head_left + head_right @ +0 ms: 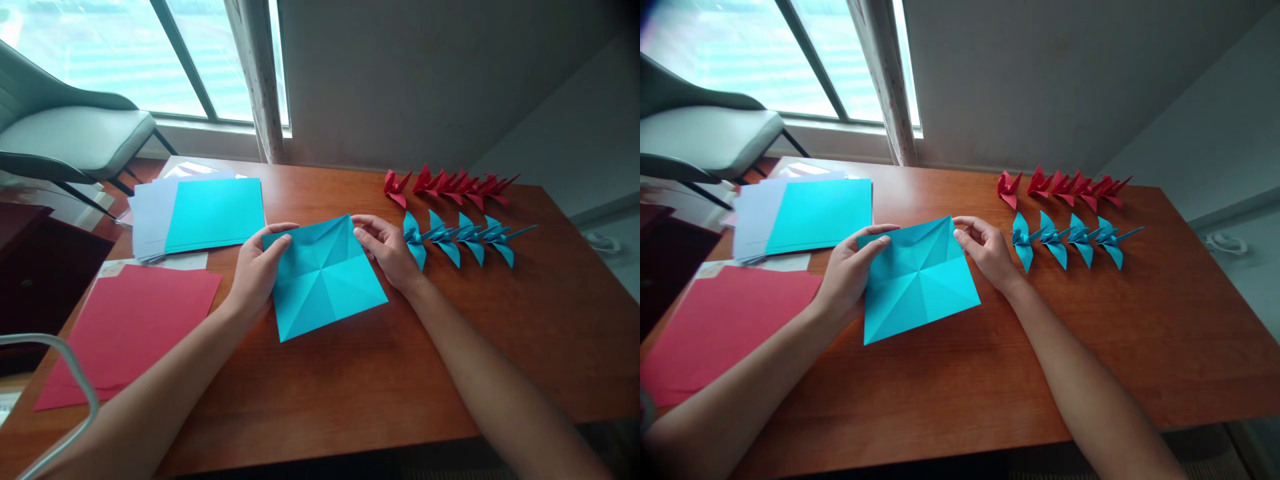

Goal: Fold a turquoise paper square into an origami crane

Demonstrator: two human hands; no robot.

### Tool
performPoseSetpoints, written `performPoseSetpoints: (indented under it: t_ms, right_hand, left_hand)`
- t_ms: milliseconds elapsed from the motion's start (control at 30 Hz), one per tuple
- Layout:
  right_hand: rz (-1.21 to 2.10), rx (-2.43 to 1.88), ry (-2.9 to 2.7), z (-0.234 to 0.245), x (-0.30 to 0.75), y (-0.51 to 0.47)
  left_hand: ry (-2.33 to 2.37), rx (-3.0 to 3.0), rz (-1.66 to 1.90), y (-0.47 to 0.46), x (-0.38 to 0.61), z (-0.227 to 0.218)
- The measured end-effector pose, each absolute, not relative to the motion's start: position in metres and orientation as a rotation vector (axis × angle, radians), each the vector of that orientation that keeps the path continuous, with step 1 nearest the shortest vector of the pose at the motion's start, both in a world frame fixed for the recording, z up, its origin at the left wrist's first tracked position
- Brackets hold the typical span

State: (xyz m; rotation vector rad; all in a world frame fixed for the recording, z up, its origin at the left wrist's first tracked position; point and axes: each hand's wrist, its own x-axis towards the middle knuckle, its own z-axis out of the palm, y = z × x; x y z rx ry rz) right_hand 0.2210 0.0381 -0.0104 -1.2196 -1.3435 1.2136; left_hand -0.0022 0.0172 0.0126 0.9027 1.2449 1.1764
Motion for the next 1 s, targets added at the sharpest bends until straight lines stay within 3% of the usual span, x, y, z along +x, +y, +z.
performPoseSetpoints:
  t_ms: [433,767,1000]
  right_hand:
    - [1.229,-1.136,-1.505,-0.007,0.227,0.036]
    - [0.958,-1.265,-1.442,-0.015,0.217,0.038]
    - [0.722,-1.387,-1.470,-0.023,0.215,0.038]
  left_hand:
    - [1.375,1.501,1.058,0.017,-0.004,0.011]
    - [1.482,1.994,1.126,0.023,-0.009,-0.003]
    - [1.598,2.663,0.687,0.018,-0.010,0.005]
